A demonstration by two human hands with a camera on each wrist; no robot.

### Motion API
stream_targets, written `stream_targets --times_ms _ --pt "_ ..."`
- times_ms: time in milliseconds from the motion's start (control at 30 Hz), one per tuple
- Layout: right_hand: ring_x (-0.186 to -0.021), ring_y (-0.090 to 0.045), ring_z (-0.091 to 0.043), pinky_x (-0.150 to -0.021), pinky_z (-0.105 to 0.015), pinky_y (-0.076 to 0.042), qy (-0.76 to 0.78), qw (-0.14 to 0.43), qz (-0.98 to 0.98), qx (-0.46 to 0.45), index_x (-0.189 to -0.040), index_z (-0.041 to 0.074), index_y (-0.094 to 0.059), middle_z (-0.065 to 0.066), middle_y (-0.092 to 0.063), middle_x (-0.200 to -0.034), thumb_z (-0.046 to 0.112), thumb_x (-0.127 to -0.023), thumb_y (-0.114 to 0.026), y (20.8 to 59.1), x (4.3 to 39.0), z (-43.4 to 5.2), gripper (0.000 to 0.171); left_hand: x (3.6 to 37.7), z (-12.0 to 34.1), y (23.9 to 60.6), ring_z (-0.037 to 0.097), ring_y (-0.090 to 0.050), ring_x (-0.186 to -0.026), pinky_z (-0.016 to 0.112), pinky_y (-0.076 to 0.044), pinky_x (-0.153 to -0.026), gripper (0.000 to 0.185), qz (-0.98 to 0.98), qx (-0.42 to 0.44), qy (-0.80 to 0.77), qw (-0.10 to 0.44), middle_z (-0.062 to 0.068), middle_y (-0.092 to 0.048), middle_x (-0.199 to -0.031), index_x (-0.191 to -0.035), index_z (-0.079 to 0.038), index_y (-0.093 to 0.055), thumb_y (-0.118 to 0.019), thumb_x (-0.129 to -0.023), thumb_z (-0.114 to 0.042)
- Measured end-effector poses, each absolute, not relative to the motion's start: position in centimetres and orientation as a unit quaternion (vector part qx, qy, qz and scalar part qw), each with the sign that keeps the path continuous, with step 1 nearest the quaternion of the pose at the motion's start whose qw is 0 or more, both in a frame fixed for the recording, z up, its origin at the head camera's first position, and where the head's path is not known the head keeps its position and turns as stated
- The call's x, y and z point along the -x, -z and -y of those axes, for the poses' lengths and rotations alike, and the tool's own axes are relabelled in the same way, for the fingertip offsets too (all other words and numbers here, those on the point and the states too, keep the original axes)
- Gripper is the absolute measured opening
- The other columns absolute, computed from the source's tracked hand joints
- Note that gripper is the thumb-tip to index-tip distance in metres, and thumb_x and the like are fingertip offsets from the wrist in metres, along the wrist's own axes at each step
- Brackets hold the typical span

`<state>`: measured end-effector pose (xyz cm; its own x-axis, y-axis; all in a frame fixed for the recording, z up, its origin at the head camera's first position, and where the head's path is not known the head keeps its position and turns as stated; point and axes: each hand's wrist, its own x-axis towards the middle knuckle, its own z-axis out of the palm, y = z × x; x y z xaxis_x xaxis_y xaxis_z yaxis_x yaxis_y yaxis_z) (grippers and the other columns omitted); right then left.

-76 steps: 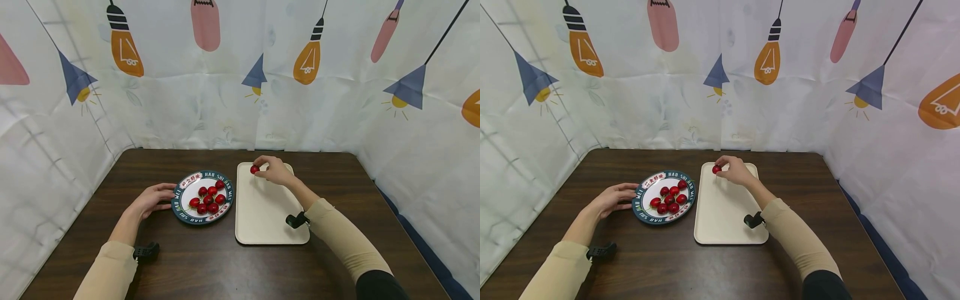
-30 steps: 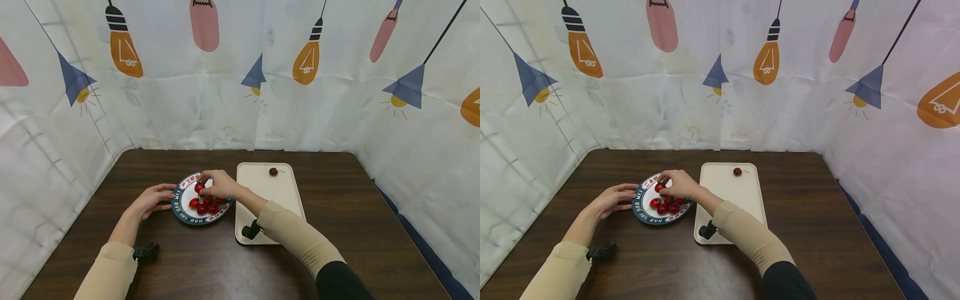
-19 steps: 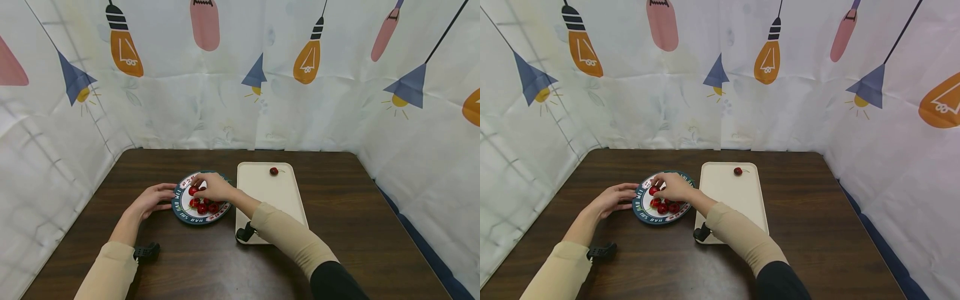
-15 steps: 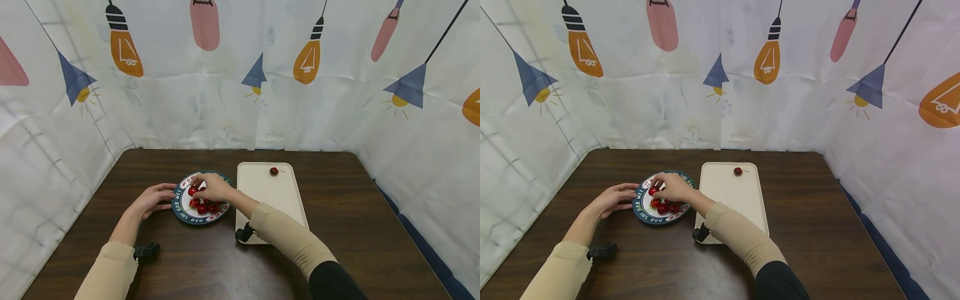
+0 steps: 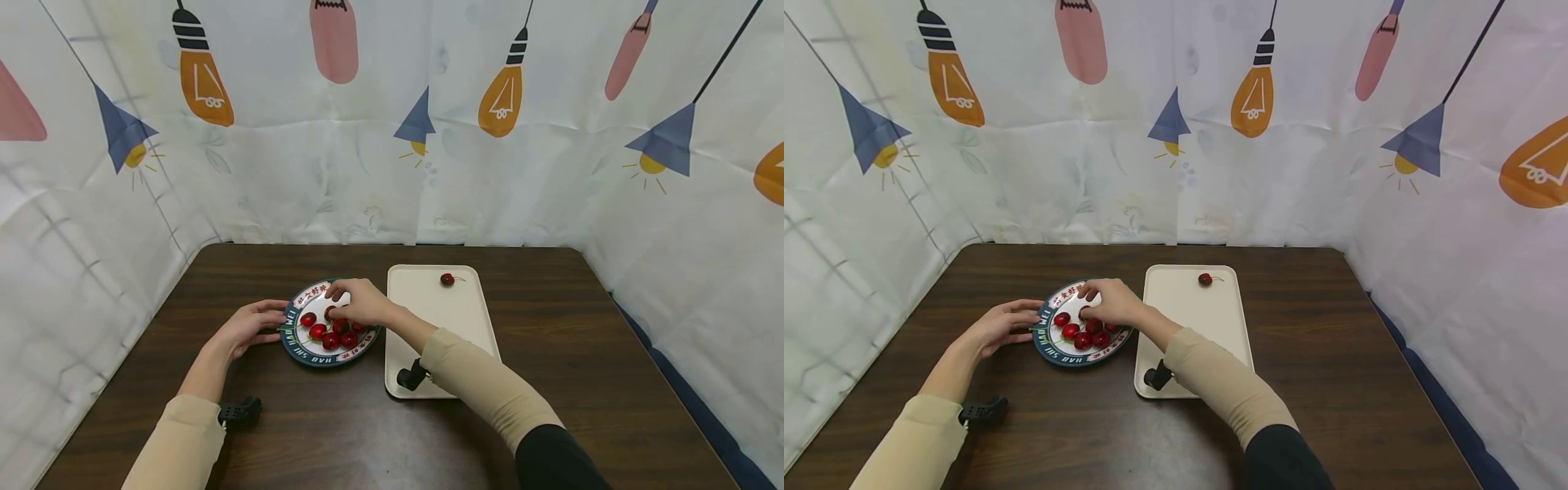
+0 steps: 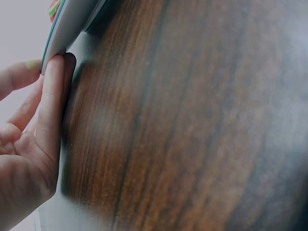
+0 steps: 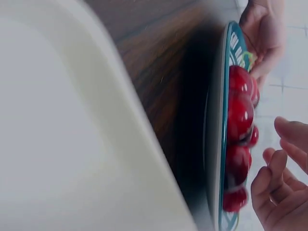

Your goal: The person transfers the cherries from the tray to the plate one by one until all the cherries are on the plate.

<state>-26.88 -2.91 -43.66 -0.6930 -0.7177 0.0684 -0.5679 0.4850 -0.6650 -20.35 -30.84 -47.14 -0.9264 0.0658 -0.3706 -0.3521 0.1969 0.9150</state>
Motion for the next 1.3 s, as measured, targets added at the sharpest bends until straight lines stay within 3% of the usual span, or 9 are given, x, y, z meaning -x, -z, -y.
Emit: stream_targets --times_ms 167,400,667,1000,1167,1300 --pt "-0.099 -0.067 -0.017 -0.083 -0.022 -0.055 0.347 0.11 -0.854 0.372 -0.123 0.01 -0.069 -0.006 -0.071 -0.114 0.016 -0.094 -0.076 43.5 27.4 0.8 0.031 20.3 30.9 47.2 0.016 -0.061 -0.104 0.034 -0.059 -0.089 0.059 -0.756 0.09 -0.627 0.164 0.023 -0.042 -0.149 -0.155 0.0 -0.039 -0.061 -0.104 -0.019" --pt "-0.112 -0.064 -0.025 -0.091 -0.034 -0.054 0.343 0.098 -0.86 0.364 -0.125 0.003 -0.068 -0.011 -0.071 -0.118 0.014 -0.094 -0.076 43.5 28.4 -2.8 0.033 20.3 30.9 47.2 0.018 -0.061 -0.104 0.034 -0.059 -0.089 0.059 -0.759 0.092 -0.623 0.166 0.023 -0.042 -0.148 -0.155 -0.001 -0.039 -0.062 -0.104 -0.021" --pt "-0.109 -0.063 -0.029 -0.089 -0.037 -0.053 0.353 0.069 -0.87 0.338 -0.121 0.004 -0.069 -0.007 -0.069 -0.111 0.012 -0.093 -0.077 43.6 29.5 -6.5 0.03 20.4 30.9 47.3 0.018 -0.061 -0.104 0.034 -0.059 -0.089 0.059 -0.76 0.093 -0.622 0.166 0.025 -0.039 -0.152 -0.156 -0.001 -0.038 -0.06 -0.105 -0.02" --pt "-0.106 -0.062 -0.031 -0.082 -0.037 -0.055 0.385 0.071 -0.876 0.281 -0.127 0.001 -0.066 -0.013 -0.067 -0.117 0.014 -0.094 -0.075 43.4 29.7 -11.0 0.037 20.3 30.8 47.2 0.017 -0.062 -0.104 0.035 -0.059 -0.089 0.059 -0.758 0.095 -0.624 0.167 0.025 -0.039 -0.152 -0.156 -0.001 -0.038 -0.061 -0.105 -0.021" --pt "-0.089 -0.063 -0.032 -0.068 -0.035 -0.057 0.409 0.068 -0.872 0.258 -0.13 0.0 -0.064 -0.018 -0.065 -0.122 0.011 -0.095 -0.074 43.6 30.1 -13.4 0.037 20.2 30.8 47.1 0.018 -0.062 -0.104 0.035 -0.058 -0.09 0.059 -0.758 0.096 -0.624 0.167 0.025 -0.039 -0.152 -0.155 -0.002 -0.039 -0.062 -0.104 -0.021" --pt "-0.095 -0.06 -0.032 -0.063 -0.034 -0.055 0.434 0.067 -0.868 0.231 -0.131 0.0 -0.063 -0.02 -0.062 -0.125 0.009 -0.095 -0.073 43.9 30.4 -15.2 0.038 20.3 30.9 47.0 0.019 -0.062 -0.105 0.035 -0.058 -0.091 0.058 -0.759 0.1 -0.621 0.168 0.024 -0.04 -0.151 -0.155 -0.002 -0.04 -0.062 -0.104 -0.021"
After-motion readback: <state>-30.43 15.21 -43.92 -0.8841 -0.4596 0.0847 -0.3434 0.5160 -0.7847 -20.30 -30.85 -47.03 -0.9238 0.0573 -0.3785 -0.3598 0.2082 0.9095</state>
